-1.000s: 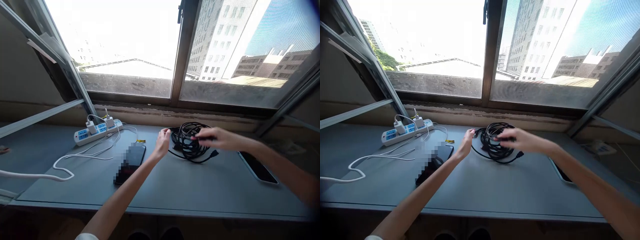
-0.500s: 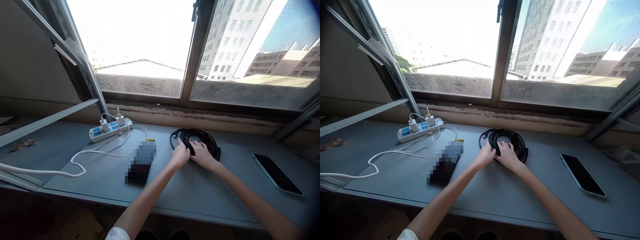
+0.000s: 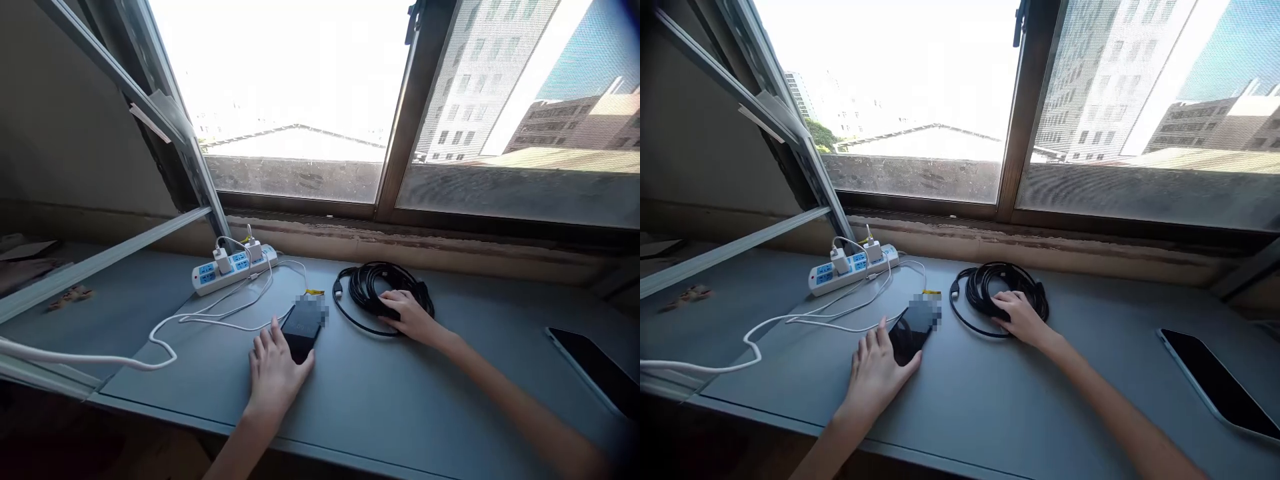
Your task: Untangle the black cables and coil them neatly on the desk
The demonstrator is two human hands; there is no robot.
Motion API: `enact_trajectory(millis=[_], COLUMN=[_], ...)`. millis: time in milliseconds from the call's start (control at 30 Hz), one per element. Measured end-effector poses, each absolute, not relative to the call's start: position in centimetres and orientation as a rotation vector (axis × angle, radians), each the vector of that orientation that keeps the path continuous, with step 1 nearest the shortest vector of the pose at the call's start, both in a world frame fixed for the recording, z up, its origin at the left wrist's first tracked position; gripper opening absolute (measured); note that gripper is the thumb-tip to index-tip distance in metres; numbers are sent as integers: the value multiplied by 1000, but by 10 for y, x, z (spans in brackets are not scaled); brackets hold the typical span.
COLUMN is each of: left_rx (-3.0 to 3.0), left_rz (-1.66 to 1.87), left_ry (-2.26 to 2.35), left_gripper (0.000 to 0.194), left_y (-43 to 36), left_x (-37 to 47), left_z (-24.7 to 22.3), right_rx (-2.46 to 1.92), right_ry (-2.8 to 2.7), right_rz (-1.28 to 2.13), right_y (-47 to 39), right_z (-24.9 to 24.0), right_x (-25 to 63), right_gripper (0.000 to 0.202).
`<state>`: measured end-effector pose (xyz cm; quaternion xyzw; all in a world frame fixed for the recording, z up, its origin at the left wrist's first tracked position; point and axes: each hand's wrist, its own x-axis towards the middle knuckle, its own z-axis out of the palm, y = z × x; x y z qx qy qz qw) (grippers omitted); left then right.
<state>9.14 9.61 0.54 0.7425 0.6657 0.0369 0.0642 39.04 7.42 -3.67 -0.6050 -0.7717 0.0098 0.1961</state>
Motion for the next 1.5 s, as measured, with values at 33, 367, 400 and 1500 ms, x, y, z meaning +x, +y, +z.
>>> enact_trajectory(millis=[33, 367, 400, 1500], left_rx=[2243, 2219, 2227, 2931], left_rz=[120, 162, 173, 240], left_ry=[2011, 2116, 2119, 828], left_gripper=[85, 85, 84, 18], left_y=[96, 107, 106, 122], left_x=[90, 81, 81, 210], left_z=[4, 2, 3, 20], right_rx=[-1671, -1661, -1667, -1721], right_ry=[-2168, -1972, -1929, -1081], right_rz=[32, 72, 81, -581], right_y=[78, 85, 85, -4], right_z=[-36, -23, -20, 36], right_x=[387, 339, 338, 462], right_gripper=[26, 29, 30, 42])
